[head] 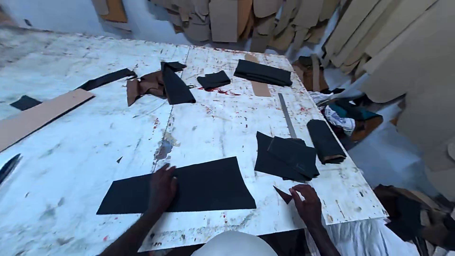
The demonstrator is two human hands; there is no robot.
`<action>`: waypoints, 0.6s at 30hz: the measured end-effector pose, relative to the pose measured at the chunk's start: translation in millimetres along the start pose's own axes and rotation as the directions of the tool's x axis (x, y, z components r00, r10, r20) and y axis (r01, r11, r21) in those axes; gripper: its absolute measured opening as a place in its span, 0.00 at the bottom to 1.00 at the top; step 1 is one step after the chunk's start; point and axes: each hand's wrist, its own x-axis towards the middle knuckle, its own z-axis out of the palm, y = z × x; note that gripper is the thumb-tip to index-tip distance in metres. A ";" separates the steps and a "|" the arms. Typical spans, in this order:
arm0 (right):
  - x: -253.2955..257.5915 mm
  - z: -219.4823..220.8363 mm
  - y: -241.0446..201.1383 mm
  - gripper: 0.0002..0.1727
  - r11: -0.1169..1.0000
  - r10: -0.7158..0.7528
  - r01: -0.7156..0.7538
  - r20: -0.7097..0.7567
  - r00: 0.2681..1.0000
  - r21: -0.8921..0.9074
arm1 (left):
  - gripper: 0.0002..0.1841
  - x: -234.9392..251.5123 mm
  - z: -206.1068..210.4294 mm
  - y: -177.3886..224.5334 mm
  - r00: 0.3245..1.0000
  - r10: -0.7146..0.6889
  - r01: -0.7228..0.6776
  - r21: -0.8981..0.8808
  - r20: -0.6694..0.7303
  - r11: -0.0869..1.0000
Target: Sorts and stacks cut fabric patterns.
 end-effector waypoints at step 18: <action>-43.7 -13.2 20.8 0.16 0.969 0.003 -0.054 0.208 0.978 0.240 | 0.26 87.1 131.7 208.0 0.850 0.426 -0.339 -0.297 0.311 0.893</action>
